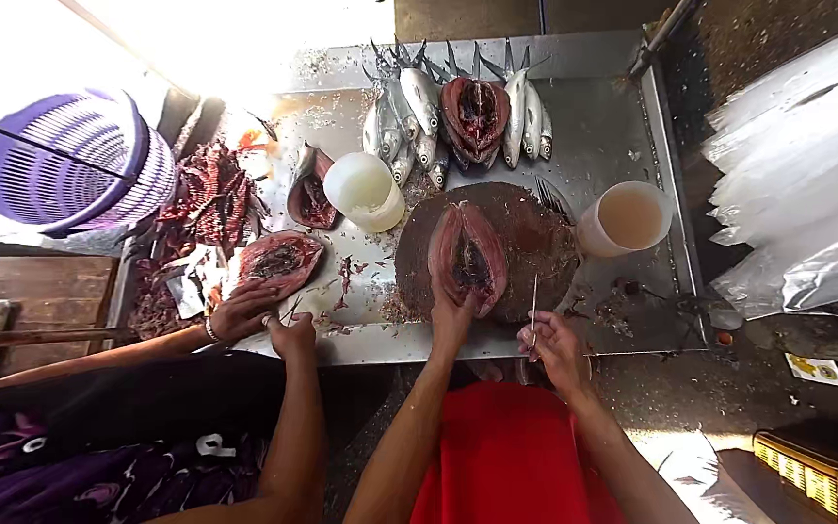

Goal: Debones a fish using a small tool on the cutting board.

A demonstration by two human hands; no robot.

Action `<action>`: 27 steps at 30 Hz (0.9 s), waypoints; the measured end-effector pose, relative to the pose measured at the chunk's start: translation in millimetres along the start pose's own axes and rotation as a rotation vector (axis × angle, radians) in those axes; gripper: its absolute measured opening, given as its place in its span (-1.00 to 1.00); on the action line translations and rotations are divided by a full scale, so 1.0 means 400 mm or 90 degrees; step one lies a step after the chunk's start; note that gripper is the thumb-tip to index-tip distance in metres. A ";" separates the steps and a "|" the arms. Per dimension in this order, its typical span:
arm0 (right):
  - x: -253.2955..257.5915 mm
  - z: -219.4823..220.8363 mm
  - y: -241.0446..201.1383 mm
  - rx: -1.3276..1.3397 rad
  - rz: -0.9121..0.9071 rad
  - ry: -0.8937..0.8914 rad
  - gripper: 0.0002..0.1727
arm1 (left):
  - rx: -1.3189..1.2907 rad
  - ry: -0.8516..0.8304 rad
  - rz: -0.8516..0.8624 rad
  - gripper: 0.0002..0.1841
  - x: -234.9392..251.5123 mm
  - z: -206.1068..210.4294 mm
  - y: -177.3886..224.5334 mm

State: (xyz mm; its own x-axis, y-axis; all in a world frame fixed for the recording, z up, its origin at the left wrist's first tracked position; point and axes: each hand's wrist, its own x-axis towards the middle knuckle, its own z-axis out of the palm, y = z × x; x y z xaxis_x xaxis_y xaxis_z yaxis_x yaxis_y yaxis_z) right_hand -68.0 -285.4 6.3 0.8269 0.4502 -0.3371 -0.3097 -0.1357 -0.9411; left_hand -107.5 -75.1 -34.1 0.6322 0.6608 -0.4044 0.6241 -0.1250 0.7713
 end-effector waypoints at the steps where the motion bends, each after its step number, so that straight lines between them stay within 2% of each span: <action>1: -0.005 0.002 -0.002 0.005 -0.005 -0.006 -0.49 | -0.098 0.013 0.003 0.07 0.013 0.015 -0.002; 4: -0.029 -0.010 0.002 0.014 -0.002 -0.015 -0.49 | -0.287 0.048 0.026 0.04 0.034 0.028 0.025; 8: -0.049 -0.053 0.012 0.033 0.011 0.015 -0.53 | -0.304 0.034 0.053 -0.07 0.075 -0.012 0.168; 13: -0.065 -0.075 0.003 0.031 -0.012 0.049 -0.55 | -0.312 0.062 0.166 -0.16 0.194 -0.076 0.379; 15: -0.075 -0.073 0.005 0.034 -0.012 0.050 -0.55 | -0.314 0.078 0.213 -0.16 0.206 -0.098 0.433; 17: -0.084 -0.068 0.013 0.042 -0.001 0.050 -0.55 | -0.333 0.090 0.248 -0.14 0.193 -0.101 0.446; 20: -0.099 -0.059 0.029 0.046 0.019 0.036 -0.54 | -0.343 0.105 0.238 -0.06 0.150 -0.062 0.354; 25: -0.101 -0.053 0.063 -0.009 0.079 -0.074 -0.51 | -0.314 0.140 0.032 0.06 0.069 0.071 0.019; 27: -0.085 -0.040 0.056 -0.034 0.095 -0.139 -0.50 | -0.270 0.132 -0.005 0.08 0.042 0.079 -0.048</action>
State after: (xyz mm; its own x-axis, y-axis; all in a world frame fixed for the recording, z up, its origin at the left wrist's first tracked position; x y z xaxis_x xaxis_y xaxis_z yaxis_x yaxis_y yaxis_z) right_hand -95.6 -317.9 -3.8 0.6518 0.6002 -0.4637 -0.3901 -0.2591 -0.8836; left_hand -94.5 -84.8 -71.2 0.4959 0.8001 -0.3376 0.3581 0.1658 0.9188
